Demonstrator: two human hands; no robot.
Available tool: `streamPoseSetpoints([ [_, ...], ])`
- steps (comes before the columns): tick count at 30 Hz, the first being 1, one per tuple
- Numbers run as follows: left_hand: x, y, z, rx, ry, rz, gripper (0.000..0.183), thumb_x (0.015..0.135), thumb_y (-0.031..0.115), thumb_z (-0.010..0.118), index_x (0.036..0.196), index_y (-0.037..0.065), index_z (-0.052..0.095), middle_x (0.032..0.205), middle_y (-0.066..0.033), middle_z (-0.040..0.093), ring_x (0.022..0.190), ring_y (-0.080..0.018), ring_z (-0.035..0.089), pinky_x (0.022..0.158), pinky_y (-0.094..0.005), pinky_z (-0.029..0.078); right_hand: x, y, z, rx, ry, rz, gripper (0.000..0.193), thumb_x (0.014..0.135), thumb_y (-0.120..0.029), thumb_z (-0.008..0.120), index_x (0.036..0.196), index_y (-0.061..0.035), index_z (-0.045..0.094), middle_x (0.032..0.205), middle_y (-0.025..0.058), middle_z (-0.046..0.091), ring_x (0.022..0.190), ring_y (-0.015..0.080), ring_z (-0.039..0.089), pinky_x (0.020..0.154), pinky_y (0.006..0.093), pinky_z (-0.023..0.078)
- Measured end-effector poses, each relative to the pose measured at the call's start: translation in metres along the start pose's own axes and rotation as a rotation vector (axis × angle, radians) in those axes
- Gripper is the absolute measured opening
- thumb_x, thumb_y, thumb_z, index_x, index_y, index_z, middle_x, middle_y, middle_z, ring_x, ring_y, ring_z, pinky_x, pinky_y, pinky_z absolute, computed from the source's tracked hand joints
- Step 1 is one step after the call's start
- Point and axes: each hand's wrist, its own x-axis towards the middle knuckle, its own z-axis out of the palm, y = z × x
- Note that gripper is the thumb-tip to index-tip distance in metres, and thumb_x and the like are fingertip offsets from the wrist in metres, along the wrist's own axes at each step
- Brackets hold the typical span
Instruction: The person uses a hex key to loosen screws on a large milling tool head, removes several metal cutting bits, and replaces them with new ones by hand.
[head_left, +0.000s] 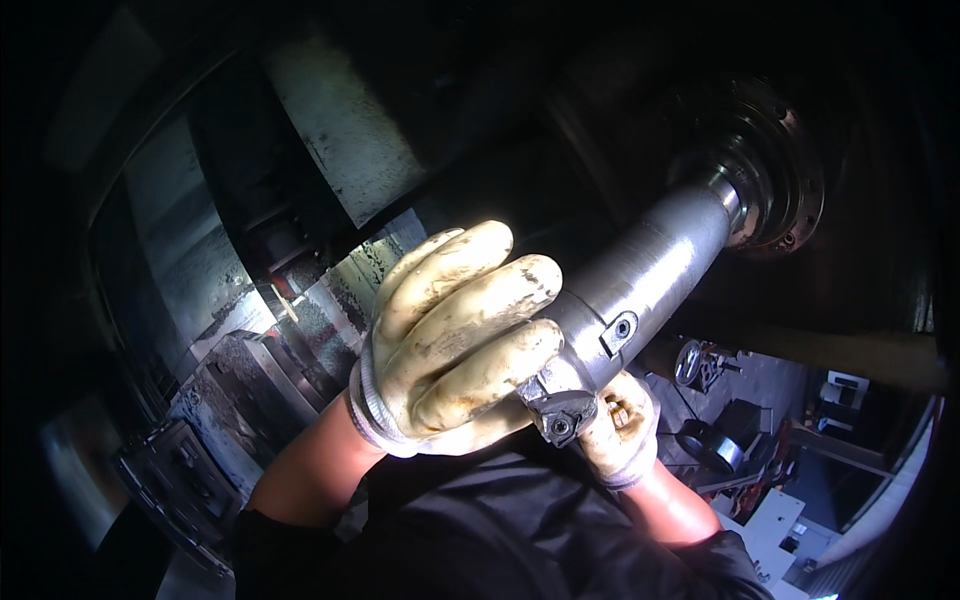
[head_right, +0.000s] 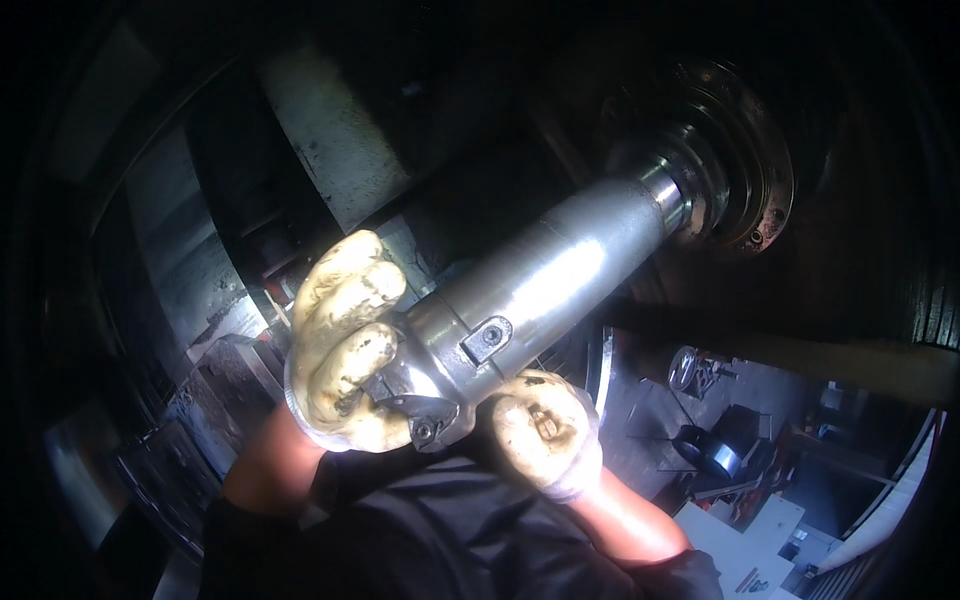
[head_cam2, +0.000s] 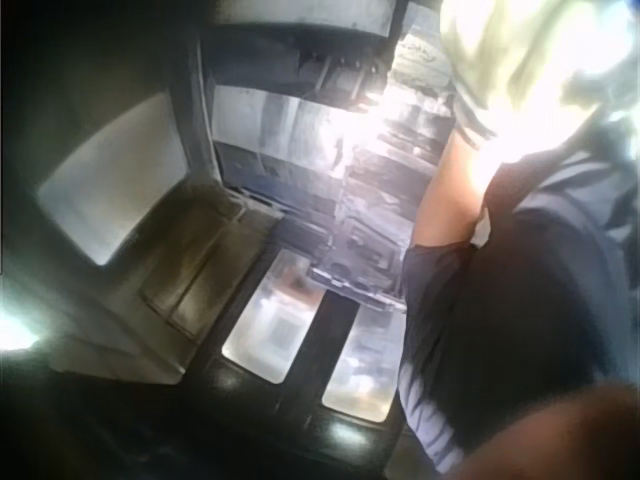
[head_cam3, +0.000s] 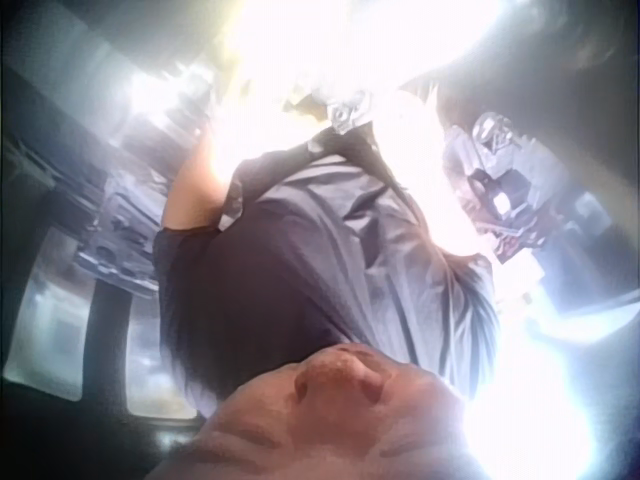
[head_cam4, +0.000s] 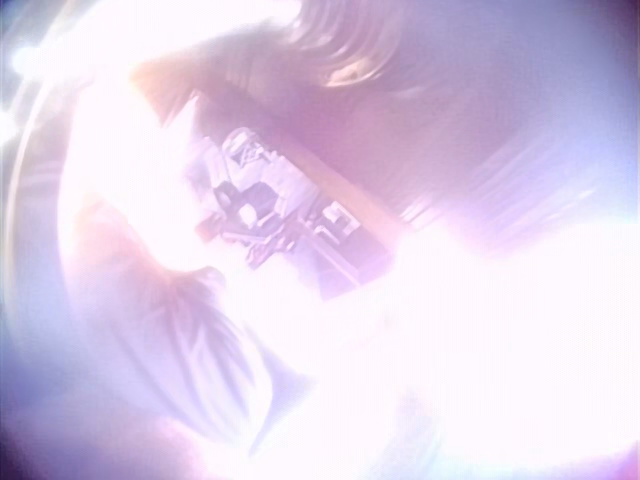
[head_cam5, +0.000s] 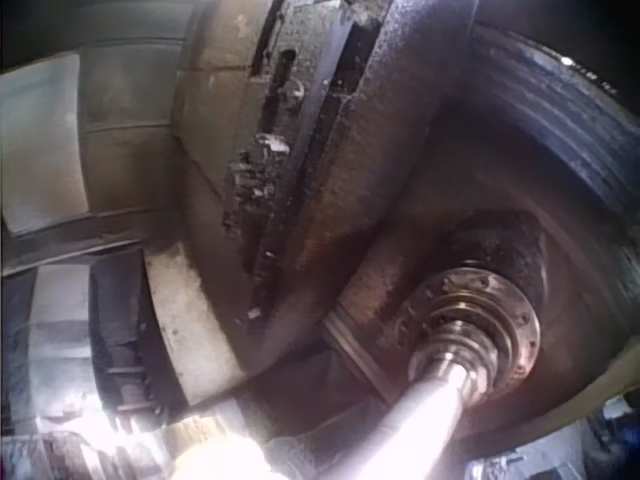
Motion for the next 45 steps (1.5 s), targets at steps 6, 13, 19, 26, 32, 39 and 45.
streamPoseSetpoints([
  [6, 0.001, -0.004, -0.005, 0.151, -0.042, 0.045, 0.046, 0.095, 0.039, 0.078, 0.139, 0.033, 0.065, 0.144, -0.0075, 0.066, 0.133, -0.0337, 0.061, 0.114, -0.0504, 0.049, -0.001, 0.003, -0.002, -0.031, -0.003, -0.082, 0.019, 0.095, -0.015, 0.071, 0.11, -0.005, 0.078, 0.104, 0.012, 0.079, 0.094, 0.0279, 0.074, 0.091, 0.0399, 0.058],
  [13, 0.011, -0.011, -0.019, 0.268, -0.14, 0.227, 0.064, 0.091, 0.041, 0.082, 0.15, 0.039, 0.055, 0.15, -0.0095, 0.058, 0.138, -0.0366, 0.057, 0.118, -0.0555, 0.046, -0.004, -0.001, -0.007, -0.12, 0.036, -0.115, 0.017, 0.096, -0.019, 0.072, 0.103, -0.0044, 0.076, 0.096, 0.0104, 0.075, 0.088, 0.0255, 0.071, 0.086, 0.0374, 0.055],
  [19, 0.018, -0.012, -0.026, 0.34, -0.193, 0.317, 0.076, 0.087, 0.043, 0.087, 0.153, 0.043, 0.051, 0.155, -0.0106, 0.053, 0.147, -0.0403, 0.05, 0.122, -0.058, 0.042, -0.005, -0.004, -0.008, -0.057, 0.054, -0.157, 0.029, 0.101, -0.029, 0.07, 0.096, -0.0004, 0.071, 0.095, 0.0127, 0.07, 0.08, 0.0211, 0.067, 0.075, 0.0331, 0.053],
  [26, 0.016, -0.023, -0.035, 0.494, -0.053, 0.263, 0.057, 0.095, 0.043, 0.079, 0.147, 0.034, 0.057, 0.142, -0.0088, 0.062, 0.133, -0.0358, 0.06, 0.111, -0.058, 0.05, -0.006, -0.005, -0.014, -0.07, 0.001, -0.112, 0.043, 0.104, -0.04, 0.062, 0.099, -0.0002, 0.078, 0.092, 0.0128, 0.074, 0.082, 0.023, 0.071, 0.076, 0.0338, 0.055],
  [32, 0.029, 0.001, -0.041, 0.587, -0.081, 0.085, 0.037, 0.093, 0.037, 0.081, 0.127, 0.029, 0.07, 0.133, -0.008, 0.066, 0.127, -0.0381, 0.063, 0.109, -0.0616, 0.05, -0.006, -0.012, -0.014, -0.004, -0.014, -0.094, 0.044, 0.105, -0.039, 0.06, 0.101, 0.0006, 0.078, 0.092, 0.0124, 0.075, 0.079, 0.0208, 0.07, 0.073, 0.0327, 0.054],
  [39, 0.037, -0.004, -0.055, 0.867, -0.176, 0.373, 0.038, 0.106, 0.047, 0.058, 0.131, 0.019, 0.063, 0.137, -0.0123, 0.063, 0.127, -0.0412, 0.064, 0.114, -0.067, 0.046, -0.001, -0.002, -0.014, -0.041, 0.013, -0.209, 0.043, 0.105, -0.038, 0.06, 0.102, 0.0005, 0.078, 0.096, 0.0127, 0.077, 0.08, 0.0198, 0.07, 0.074, 0.0317, 0.054],
  [45, 0.04, -0.005, -0.055, 0.967, -0.132, 0.449, 0.023, 0.103, 0.035, 0.067, 0.123, 0.023, 0.064, 0.127, -0.0055, 0.065, 0.118, -0.035, 0.067, 0.116, -0.0689, 0.044, 0.0, -0.003, -0.012, 0.057, 0.024, -0.187, 0.039, 0.105, -0.036, 0.062, 0.105, 0.0006, 0.078, 0.098, 0.0122, 0.077, 0.086, 0.0208, 0.072, 0.08, 0.0329, 0.056],
])
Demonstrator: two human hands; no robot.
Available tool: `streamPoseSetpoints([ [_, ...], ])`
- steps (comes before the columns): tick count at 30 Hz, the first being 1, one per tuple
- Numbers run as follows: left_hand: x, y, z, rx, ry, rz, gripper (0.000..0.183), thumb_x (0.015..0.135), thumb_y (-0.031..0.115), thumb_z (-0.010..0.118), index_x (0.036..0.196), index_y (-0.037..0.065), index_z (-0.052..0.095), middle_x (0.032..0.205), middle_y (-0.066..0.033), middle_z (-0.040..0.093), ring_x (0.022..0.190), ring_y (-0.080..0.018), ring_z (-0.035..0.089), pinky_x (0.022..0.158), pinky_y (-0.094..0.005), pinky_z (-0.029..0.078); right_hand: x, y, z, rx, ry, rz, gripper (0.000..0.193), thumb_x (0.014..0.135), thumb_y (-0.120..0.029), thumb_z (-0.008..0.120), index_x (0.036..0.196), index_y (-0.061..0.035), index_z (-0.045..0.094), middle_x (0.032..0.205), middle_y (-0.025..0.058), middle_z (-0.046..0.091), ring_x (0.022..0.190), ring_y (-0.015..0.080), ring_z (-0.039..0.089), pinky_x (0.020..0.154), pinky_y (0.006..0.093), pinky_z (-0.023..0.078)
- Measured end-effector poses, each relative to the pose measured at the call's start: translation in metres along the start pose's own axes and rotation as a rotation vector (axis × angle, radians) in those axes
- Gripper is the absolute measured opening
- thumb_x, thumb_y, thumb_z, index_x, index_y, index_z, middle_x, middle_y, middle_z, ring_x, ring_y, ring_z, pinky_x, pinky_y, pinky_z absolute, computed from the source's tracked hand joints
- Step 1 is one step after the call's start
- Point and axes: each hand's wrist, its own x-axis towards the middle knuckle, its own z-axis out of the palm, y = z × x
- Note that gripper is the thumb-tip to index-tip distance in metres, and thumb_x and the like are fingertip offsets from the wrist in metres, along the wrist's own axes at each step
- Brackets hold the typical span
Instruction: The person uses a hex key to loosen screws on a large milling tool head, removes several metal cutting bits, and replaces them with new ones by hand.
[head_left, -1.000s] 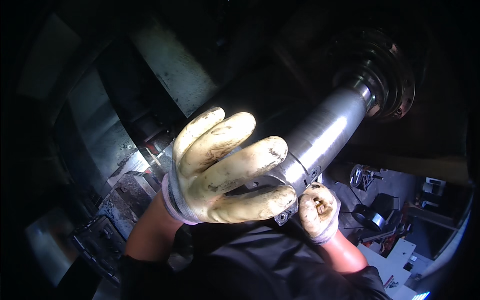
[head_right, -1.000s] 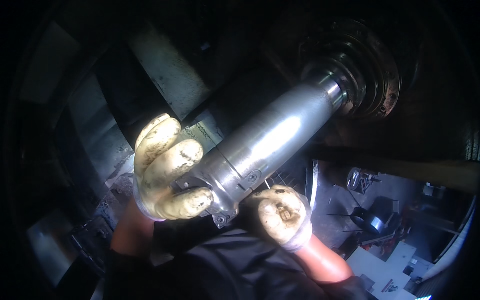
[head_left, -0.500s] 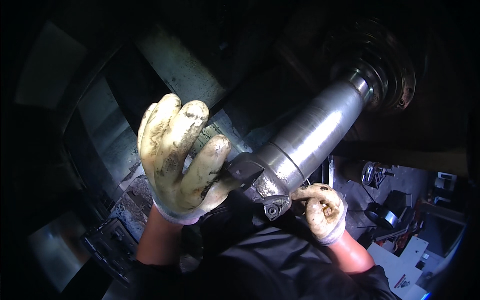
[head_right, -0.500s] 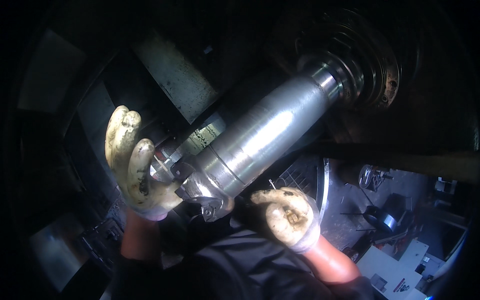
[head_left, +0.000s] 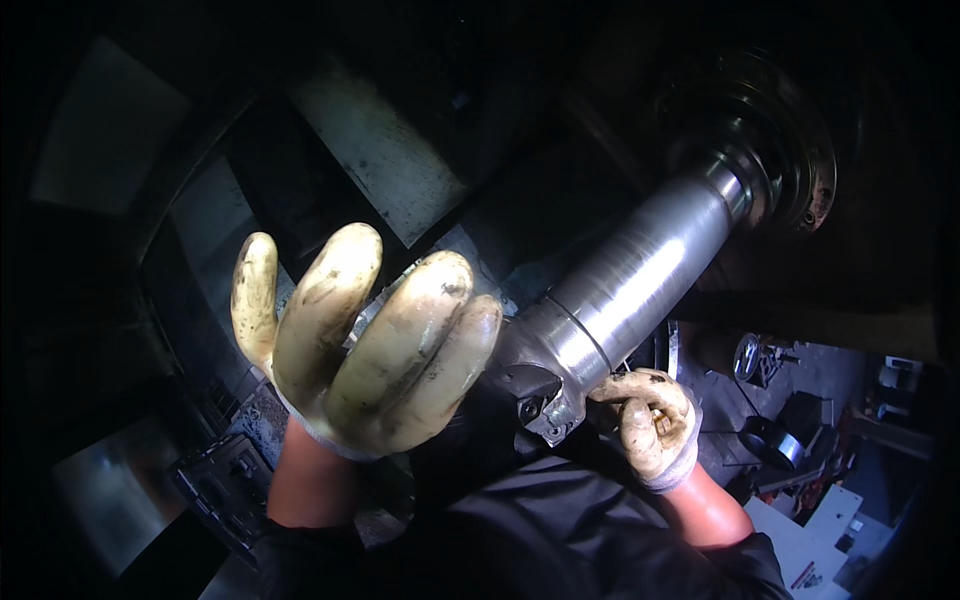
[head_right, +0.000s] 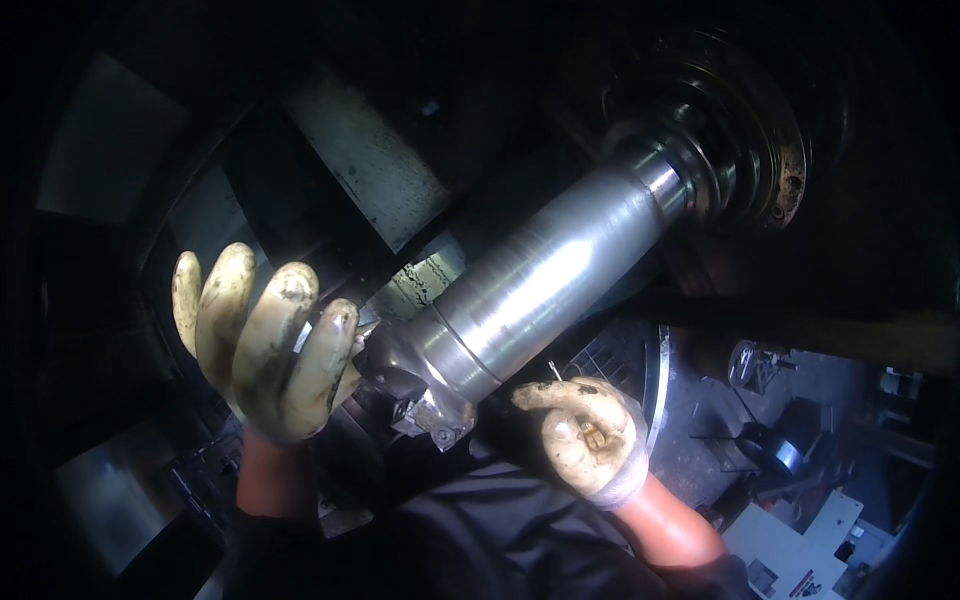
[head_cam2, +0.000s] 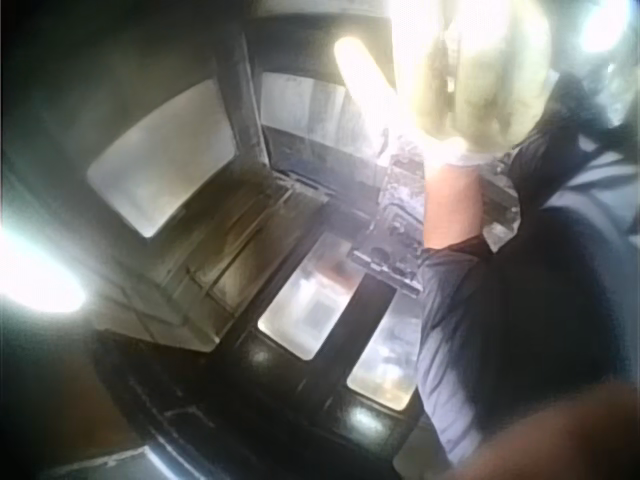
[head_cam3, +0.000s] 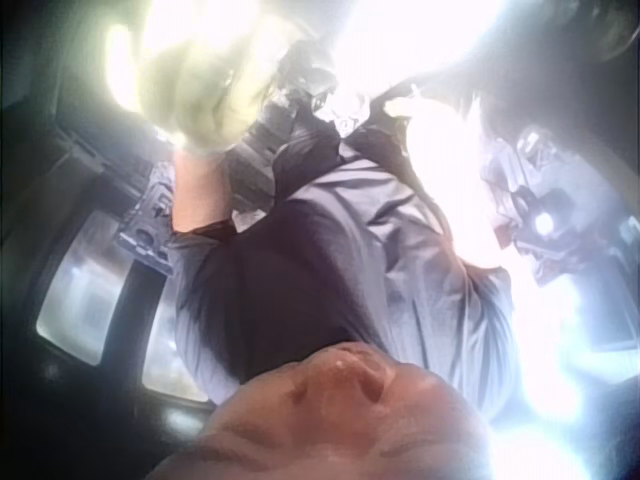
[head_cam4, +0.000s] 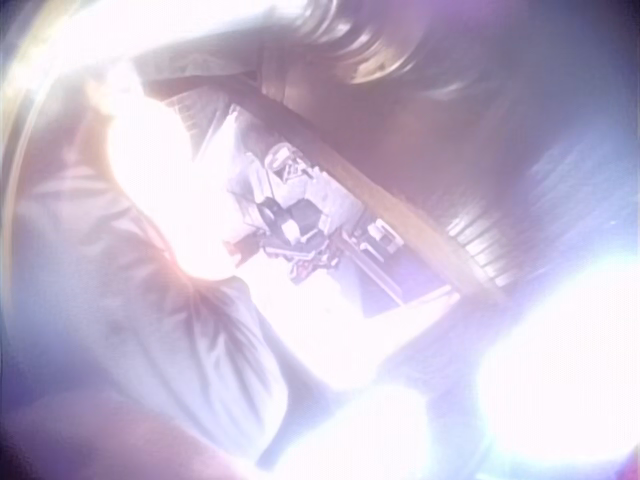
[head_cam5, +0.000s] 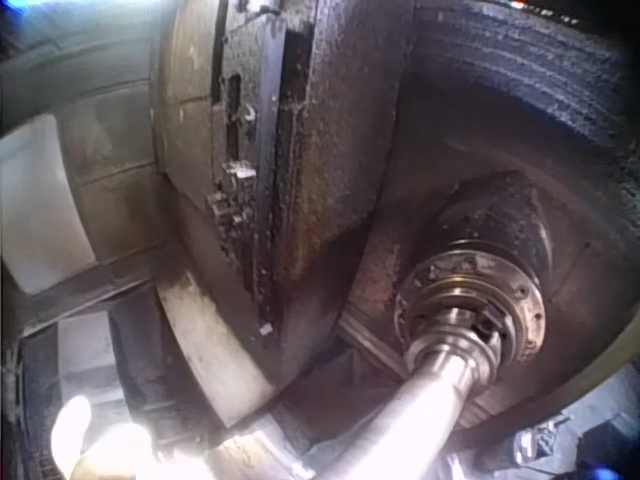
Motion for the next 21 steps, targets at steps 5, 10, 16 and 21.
streamPoseSetpoints([
  [5, 0.01, -0.003, -0.001, 0.029, 0.044, 0.057, 0.022, 0.095, 0.024, 0.079, 0.113, 0.031, 0.069, 0.122, 0.0037, 0.066, 0.115, -0.0291, 0.068, 0.121, -0.0672, 0.041, 0.003, 0.002, -0.01, 0.029, -0.115, 0.005, 0.033, 0.104, -0.029, 0.068, 0.115, 0.0002, 0.078, 0.113, 0.016, 0.078, 0.106, 0.028, 0.076, 0.096, 0.0395, 0.06],
  [10, 0.013, 0.0, -0.002, 0.079, 0.056, 0.047, 0.024, 0.091, 0.021, 0.082, 0.107, 0.035, 0.071, 0.121, 0.0084, 0.066, 0.111, -0.0257, 0.069, 0.123, -0.0658, 0.039, 0.005, 0.001, 0.001, -0.032, -0.018, -0.054, 0.042, 0.105, -0.037, 0.06, 0.103, 0.0006, 0.078, 0.099, 0.0124, 0.079, 0.083, 0.0214, 0.072, 0.077, 0.0334, 0.056],
  [16, 0.026, 0.001, -0.015, 0.095, -0.044, -0.003, 0.01, 0.095, 0.035, 0.078, 0.104, 0.034, 0.074, 0.119, 0.005, 0.067, 0.117, -0.0268, 0.068, 0.12, -0.0652, 0.042, 0.01, 0.001, 0.001, 0.008, -0.044, -0.087, 0.043, 0.106, -0.039, 0.061, 0.104, 0.0009, 0.077, 0.099, 0.0124, 0.079, 0.082, 0.0194, 0.071, 0.076, 0.0318, 0.055],
  [21, 0.031, -0.001, -0.029, -0.059, -0.227, -0.158, 0.025, 0.1, 0.039, 0.068, 0.106, 0.016, 0.075, 0.13, -0.0085, 0.07, 0.131, -0.0333, 0.064, 0.117, -0.0619, 0.045, 0.008, -0.002, -0.001, 0.087, -0.065, -0.095, 0.045, 0.107, -0.038, 0.061, 0.116, 0.0047, 0.073, 0.106, 0.0143, 0.077, 0.083, 0.0181, 0.072, 0.076, 0.0304, 0.056],
])
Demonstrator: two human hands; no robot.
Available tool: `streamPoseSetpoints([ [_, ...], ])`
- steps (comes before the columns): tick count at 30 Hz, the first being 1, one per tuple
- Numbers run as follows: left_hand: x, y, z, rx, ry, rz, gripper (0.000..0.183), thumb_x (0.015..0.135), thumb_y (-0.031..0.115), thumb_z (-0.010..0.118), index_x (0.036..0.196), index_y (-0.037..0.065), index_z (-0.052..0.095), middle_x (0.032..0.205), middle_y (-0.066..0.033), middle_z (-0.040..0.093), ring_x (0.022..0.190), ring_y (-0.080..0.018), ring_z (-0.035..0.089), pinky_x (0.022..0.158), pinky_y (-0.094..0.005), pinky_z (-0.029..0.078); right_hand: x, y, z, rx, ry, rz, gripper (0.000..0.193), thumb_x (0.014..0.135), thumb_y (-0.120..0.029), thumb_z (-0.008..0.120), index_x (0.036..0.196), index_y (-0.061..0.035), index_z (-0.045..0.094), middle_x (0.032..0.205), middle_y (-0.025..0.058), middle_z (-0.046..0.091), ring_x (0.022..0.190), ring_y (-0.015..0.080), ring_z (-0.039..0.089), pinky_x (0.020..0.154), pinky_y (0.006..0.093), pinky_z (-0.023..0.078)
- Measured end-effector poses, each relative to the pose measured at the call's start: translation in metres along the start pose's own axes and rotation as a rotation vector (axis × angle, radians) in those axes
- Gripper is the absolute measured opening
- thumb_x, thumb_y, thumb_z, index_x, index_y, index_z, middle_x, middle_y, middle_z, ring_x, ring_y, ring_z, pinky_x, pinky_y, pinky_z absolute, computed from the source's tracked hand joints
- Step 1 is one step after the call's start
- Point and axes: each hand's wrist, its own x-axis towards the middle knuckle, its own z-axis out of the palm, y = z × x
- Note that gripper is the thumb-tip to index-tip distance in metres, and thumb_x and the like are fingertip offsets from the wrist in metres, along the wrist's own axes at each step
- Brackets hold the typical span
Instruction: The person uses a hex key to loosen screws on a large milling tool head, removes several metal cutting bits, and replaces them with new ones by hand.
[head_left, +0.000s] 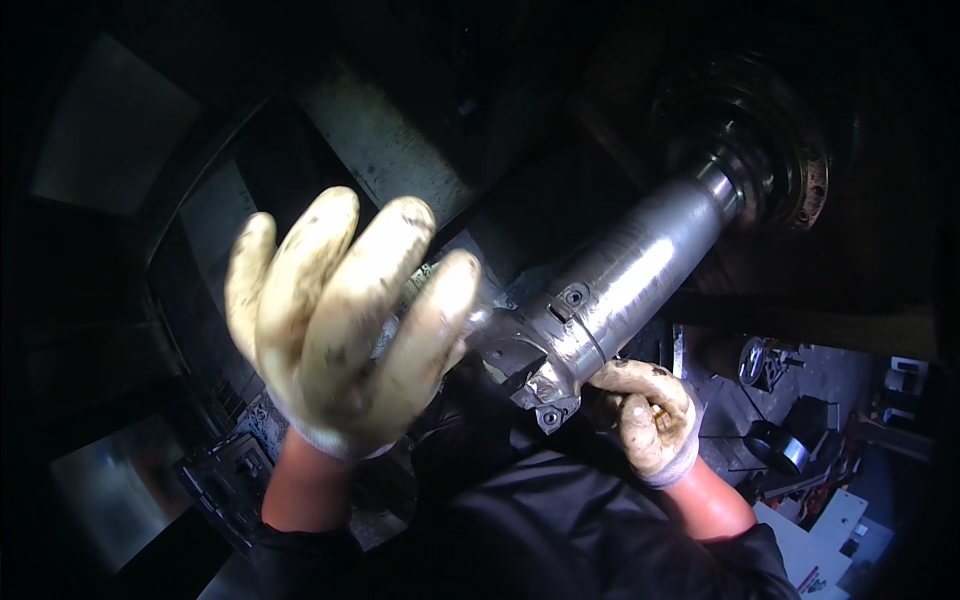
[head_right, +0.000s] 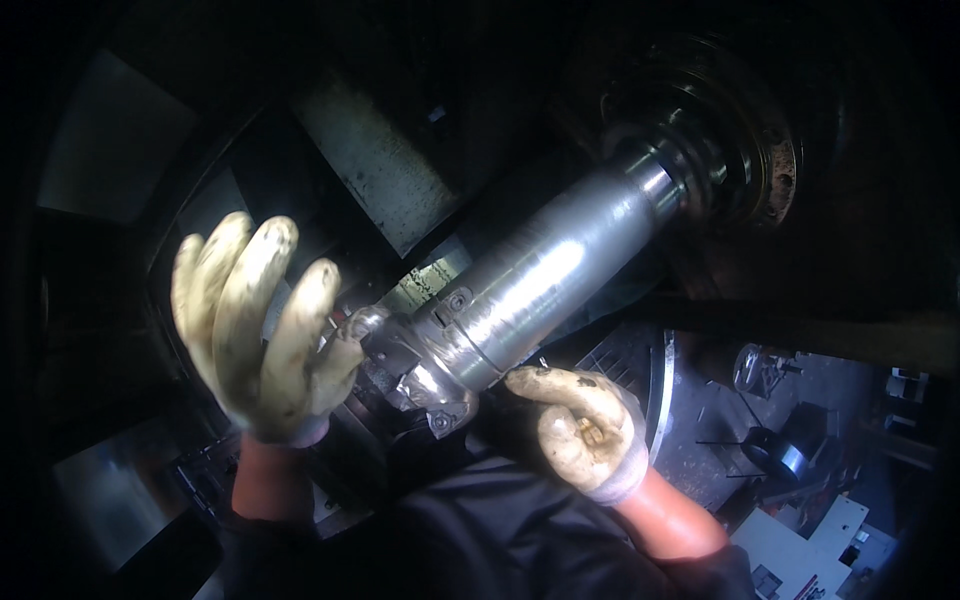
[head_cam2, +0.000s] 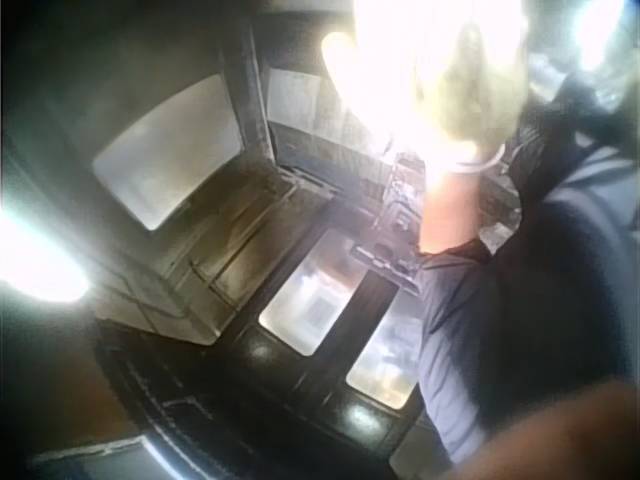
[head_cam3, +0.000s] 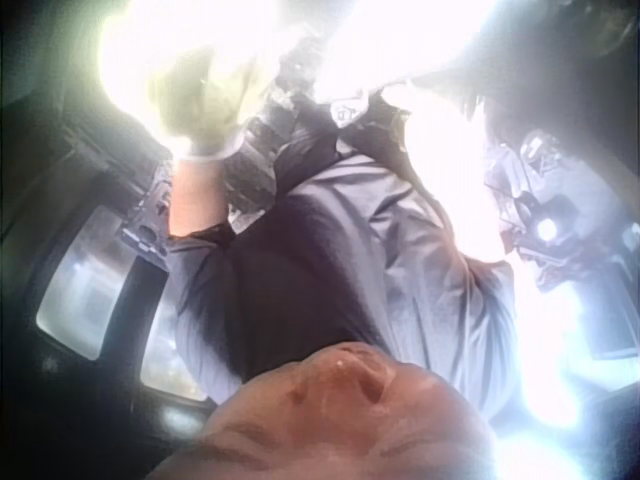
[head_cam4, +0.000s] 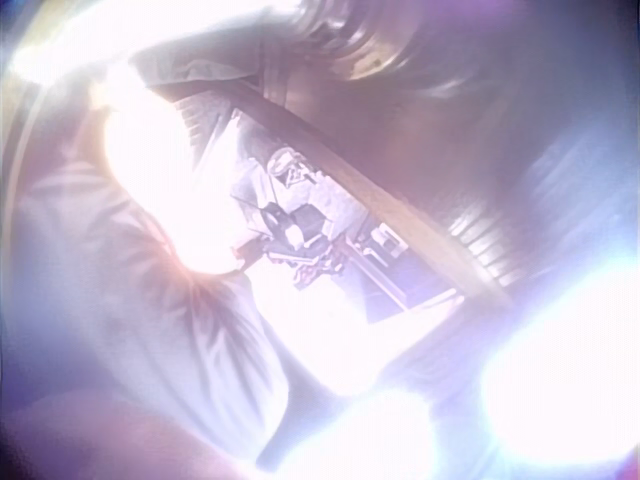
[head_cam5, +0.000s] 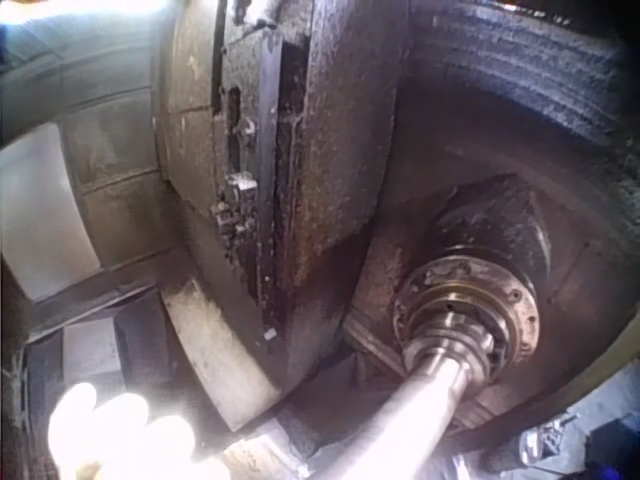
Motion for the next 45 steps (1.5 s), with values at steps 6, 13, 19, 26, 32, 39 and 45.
streamPoseSetpoints([
  [6, -0.051, 0.015, 0.029, -0.784, 0.079, -0.391, 0.06, 0.095, 0.044, 0.073, 0.129, -0.005, 0.065, 0.134, -0.0232, 0.067, 0.129, -0.0395, 0.064, 0.113, -0.0559, 0.051, -0.007, -0.02, -0.005, 0.043, 0.022, 0.11, 0.055, 0.106, -0.034, 0.067, 0.138, 0.0104, 0.06, 0.116, 0.0182, 0.073, 0.094, 0.019, 0.075, 0.084, 0.0306, 0.059],
  [13, -0.055, 0.047, 0.043, -0.78, 0.093, -0.338, 0.089, 0.083, 0.061, 0.083, 0.14, -0.004, 0.06, 0.141, -0.0245, 0.062, 0.129, -0.0436, 0.063, 0.111, -0.0553, 0.051, -0.007, -0.04, -0.015, 0.048, 0.023, 0.355, 0.052, 0.107, -0.034, 0.068, 0.133, 0.0098, 0.059, 0.106, 0.0144, 0.072, 0.086, 0.017, 0.071, 0.08, 0.0287, 0.058],
  [19, -0.044, 0.06, 0.043, -0.819, 0.143, -0.327, 0.07, 0.088, 0.045, 0.079, 0.135, -0.003, 0.061, 0.137, -0.0244, 0.064, 0.124, -0.0439, 0.065, 0.108, -0.0557, 0.053, -0.002, -0.063, -0.009, -0.023, 0.007, 0.271, 0.064, 0.103, -0.043, 0.074, 0.138, 0.0086, 0.059, 0.11, 0.0142, 0.071, 0.091, 0.0186, 0.073, 0.082, 0.0308, 0.06],
  [26, -0.043, 0.067, 0.053, -0.869, 0.256, -0.34, 0.065, 0.094, 0.046, 0.069, 0.136, -0.004, 0.061, 0.135, -0.0238, 0.066, 0.124, -0.0426, 0.066, 0.107, -0.0552, 0.051, 0.01, -0.108, -0.015, -0.198, -0.167, 0.327, 0.045, 0.103, -0.025, 0.072, 0.13, 0.0096, 0.063, 0.11, 0.0178, 0.076, 0.097, 0.0258, 0.079, 0.088, 0.0354, 0.063],
  [32, -0.046, 0.051, 0.057, -0.817, 0.223, -0.206, 0.061, 0.098, 0.046, 0.058, 0.139, 0.001, 0.064, 0.14, -0.0192, 0.068, 0.13, -0.0374, 0.064, 0.114, -0.0545, 0.045, 0.023, -0.129, -0.006, -0.64, -0.374, 0.151, 0.022, 0.101, -0.017, 0.071, 0.103, 0.0046, 0.071, 0.076, 0.0132, 0.077, 0.071, 0.0248, 0.08, 0.067, 0.0336, 0.063],
  [39, -0.043, 0.036, 0.051, -0.769, 0.137, -0.091, 0.055, 0.091, 0.029, 0.061, 0.144, 0.013, 0.064, 0.147, -0.0108, 0.065, 0.134, -0.0329, 0.061, 0.118, -0.053, 0.043, 0.027, -0.111, 0.009, -0.805, -0.366, -0.032, 0.026, 0.096, -0.025, 0.077, 0.108, -0.0017, 0.075, 0.068, 0.0122, 0.071, 0.061, 0.0297, 0.072, 0.057, 0.0381, 0.057],
  [45, -0.045, 0.029, 0.051, -0.766, 0.121, -0.072, 0.058, 0.086, 0.018, 0.067, 0.143, 0.025, 0.066, 0.148, -0.0115, 0.065, 0.133, -0.0341, 0.061, 0.117, -0.0525, 0.043, 0.023, -0.107, 0.022, -0.893, -0.256, -0.089, 0.027, 0.096, -0.026, 0.077, 0.107, -0.0014, 0.075, 0.068, 0.013, 0.071, 0.062, 0.0312, 0.072, 0.058, 0.0384, 0.058],
])
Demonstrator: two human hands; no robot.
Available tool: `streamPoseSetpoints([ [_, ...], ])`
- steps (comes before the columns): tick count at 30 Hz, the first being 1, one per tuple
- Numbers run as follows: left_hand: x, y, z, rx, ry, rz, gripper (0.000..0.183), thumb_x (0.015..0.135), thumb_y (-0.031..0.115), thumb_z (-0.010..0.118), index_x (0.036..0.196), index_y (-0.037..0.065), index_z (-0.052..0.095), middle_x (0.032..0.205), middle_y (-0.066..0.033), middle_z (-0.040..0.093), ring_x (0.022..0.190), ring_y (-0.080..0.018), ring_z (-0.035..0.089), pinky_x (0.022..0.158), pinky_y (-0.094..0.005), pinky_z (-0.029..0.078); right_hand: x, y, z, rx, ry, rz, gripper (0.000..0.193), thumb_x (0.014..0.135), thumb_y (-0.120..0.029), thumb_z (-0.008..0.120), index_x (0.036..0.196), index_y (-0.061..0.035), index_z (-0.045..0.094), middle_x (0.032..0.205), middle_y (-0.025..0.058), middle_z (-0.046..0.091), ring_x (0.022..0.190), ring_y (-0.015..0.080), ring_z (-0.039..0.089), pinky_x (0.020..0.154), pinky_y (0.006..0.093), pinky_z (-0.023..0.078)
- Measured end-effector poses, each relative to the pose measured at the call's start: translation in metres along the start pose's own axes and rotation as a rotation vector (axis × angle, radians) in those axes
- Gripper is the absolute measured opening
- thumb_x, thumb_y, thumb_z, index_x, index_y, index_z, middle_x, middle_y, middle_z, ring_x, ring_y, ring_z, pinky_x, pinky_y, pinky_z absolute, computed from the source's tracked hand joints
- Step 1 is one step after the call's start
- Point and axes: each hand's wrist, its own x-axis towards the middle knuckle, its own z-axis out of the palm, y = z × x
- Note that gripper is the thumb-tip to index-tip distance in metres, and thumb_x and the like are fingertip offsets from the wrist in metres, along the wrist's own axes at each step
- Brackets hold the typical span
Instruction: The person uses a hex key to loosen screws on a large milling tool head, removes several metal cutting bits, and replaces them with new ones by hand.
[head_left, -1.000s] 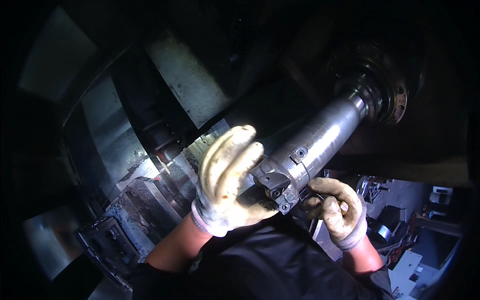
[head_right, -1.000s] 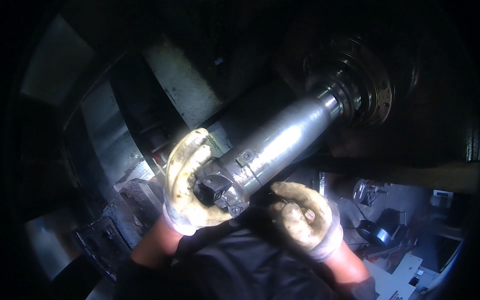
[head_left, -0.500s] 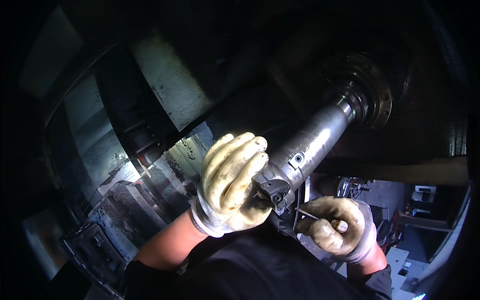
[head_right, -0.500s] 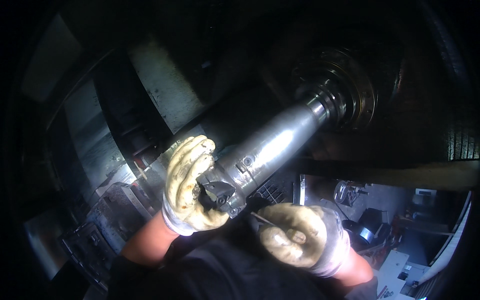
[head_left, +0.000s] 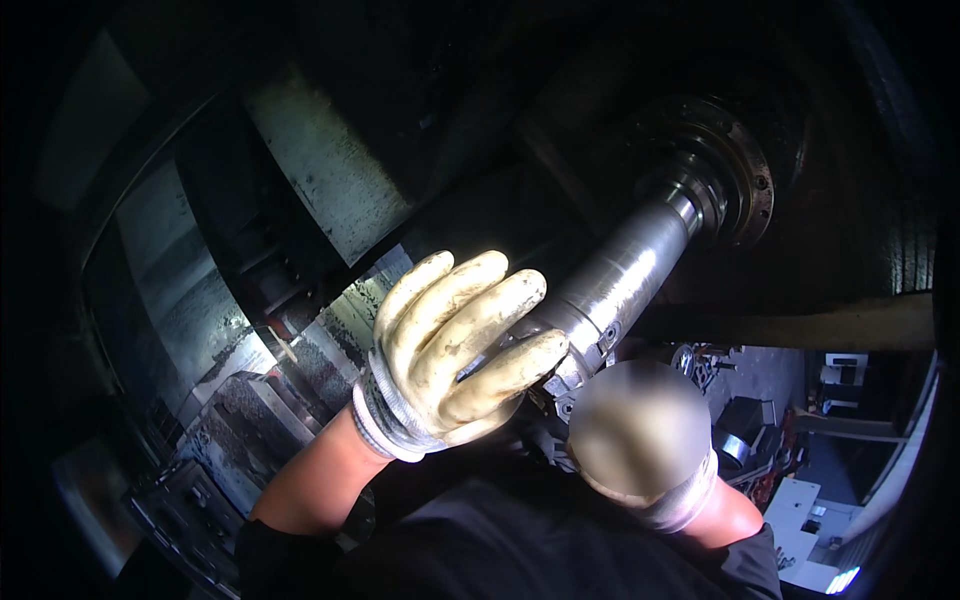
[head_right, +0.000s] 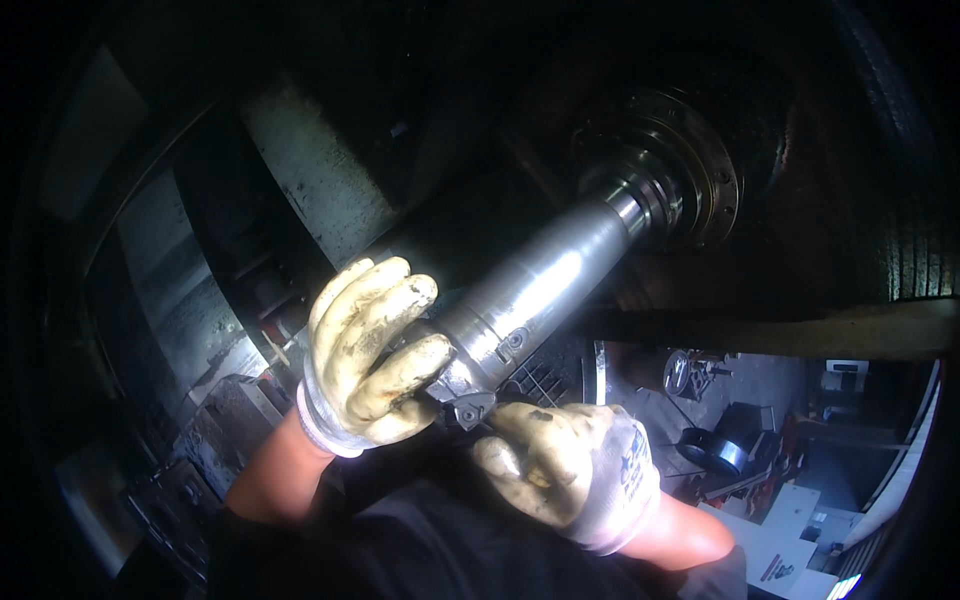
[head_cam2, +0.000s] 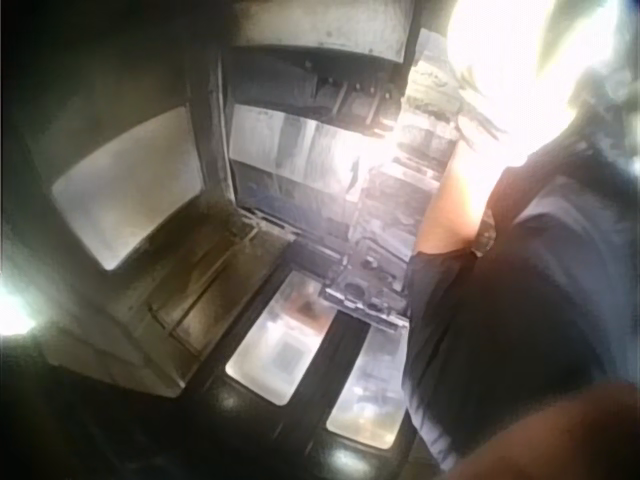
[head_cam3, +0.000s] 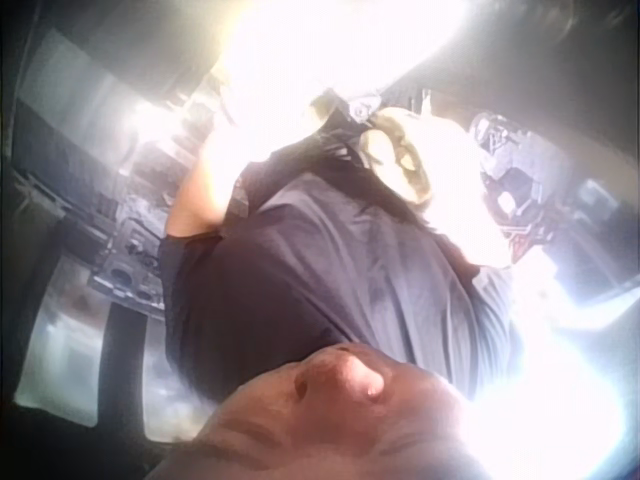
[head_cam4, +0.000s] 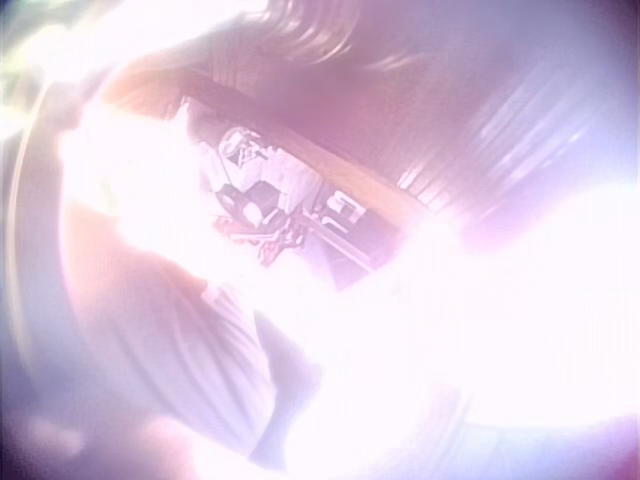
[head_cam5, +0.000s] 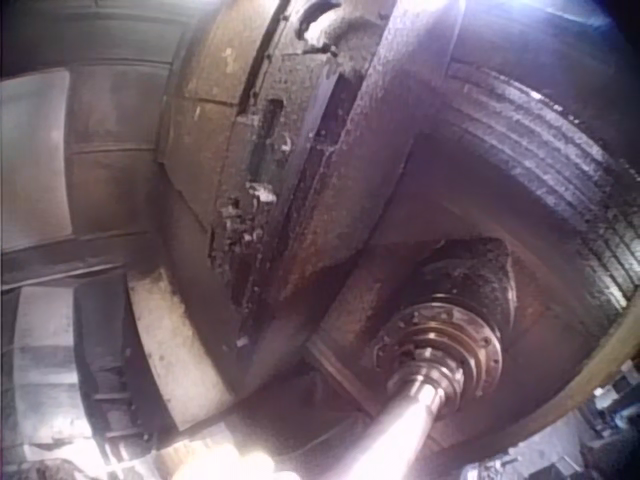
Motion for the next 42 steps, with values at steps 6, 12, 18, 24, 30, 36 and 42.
streamPoseSetpoints([
  [6, -0.004, -0.005, 0.007, -0.114, 0.106, -0.036, 0.063, 0.085, 0.022, 0.067, 0.148, 0.026, 0.062, 0.146, -0.0152, 0.065, 0.13, -0.0373, 0.063, 0.113, -0.0545, 0.047, -0.025, 0.03, 0.03, 0.005, 0.03, -0.059, 0.027, 0.093, -0.021, 0.078, 0.112, -0.0017, 0.075, 0.1, 0.0148, 0.074, 0.089, 0.0343, 0.074, 0.076, 0.0427, 0.06],
  [12, -0.011, -0.011, 0.002, -0.124, 0.051, -0.012, 0.089, 0.071, 0.029, 0.082, 0.153, 0.013, 0.051, 0.143, -0.0234, 0.064, 0.126, -0.0457, 0.066, 0.108, -0.0596, 0.051, -0.027, 0.03, 0.037, -0.271, -0.033, -0.17, 0.036, 0.087, -0.015, 0.08, 0.12, -0.004, 0.074, 0.118, 0.0133, 0.072, 0.104, 0.0332, 0.072, 0.088, 0.0434, 0.059],
  [18, -0.014, -0.015, -0.001, -0.126, 0.031, -0.051, 0.087, 0.063, 0.026, 0.086, 0.141, 0.001, 0.059, 0.138, -0.0253, 0.066, 0.123, -0.0458, 0.067, 0.107, -0.0577, 0.053, -0.025, 0.027, 0.031, -0.09, 0.123, -0.18, 0.033, 0.087, -0.013, 0.079, 0.118, -0.0043, 0.074, 0.116, 0.0133, 0.073, 0.102, 0.0326, 0.072, 0.087, 0.0436, 0.059],
  [24, -0.012, -0.011, -0.003, -0.19, -0.052, -0.162, 0.078, 0.057, 0.023, 0.085, 0.129, -0.001, 0.068, 0.135, -0.0255, 0.068, 0.125, -0.0433, 0.066, 0.11, -0.0551, 0.05, -0.026, 0.018, 0.028, -0.179, 0.048, -0.078, 0.033, 0.092, -0.023, 0.077, 0.118, -0.0029, 0.074, 0.116, 0.014, 0.073, 0.103, 0.032, 0.072, 0.089, 0.0428, 0.058],
  [30, -0.012, -0.011, -0.003, -0.199, -0.06, -0.184, 0.079, 0.057, 0.023, 0.085, 0.13, 0.0, 0.068, 0.136, -0.0244, 0.069, 0.126, -0.0435, 0.066, 0.112, -0.0553, 0.049, -0.016, -0.008, 0.009, -0.353, -0.09, 0.01, 0.041, 0.092, -0.023, 0.072, 0.128, -0.0033, 0.07, 0.124, 0.0142, 0.071, 0.111, 0.0304, 0.071, 0.094, 0.0423, 0.057],
  [36, -0.01, -0.01, -0.004, -0.258, -0.068, -0.189, 0.081, 0.057, 0.023, 0.085, 0.132, 0.0, 0.066, 0.136, -0.0244, 0.068, 0.126, -0.044, 0.066, 0.112, -0.0561, 0.049, -0.024, -0.018, 0.01, -0.372, -0.145, 0.089, 0.062, 0.081, -0.023, 0.079, 0.139, -0.0075, 0.065, 0.133, 0.0141, 0.066, 0.122, 0.0296, 0.066, 0.102, 0.0414, 0.054],
  [42, -0.006, -0.013, 0.002, -0.34, -0.041, -0.176, 0.081, 0.058, 0.024, 0.085, 0.132, -0.001, 0.064, 0.135, -0.0252, 0.069, 0.123, -0.0453, 0.067, 0.11, -0.0567, 0.051, -0.022, -0.016, 0.014, -0.359, -0.125, 0.057, 0.048, 0.083, -0.021, 0.075, 0.128, -0.0056, 0.07, 0.118, 0.0159, 0.069, 0.107, 0.0326, 0.069, 0.088, 0.0426, 0.056],
])
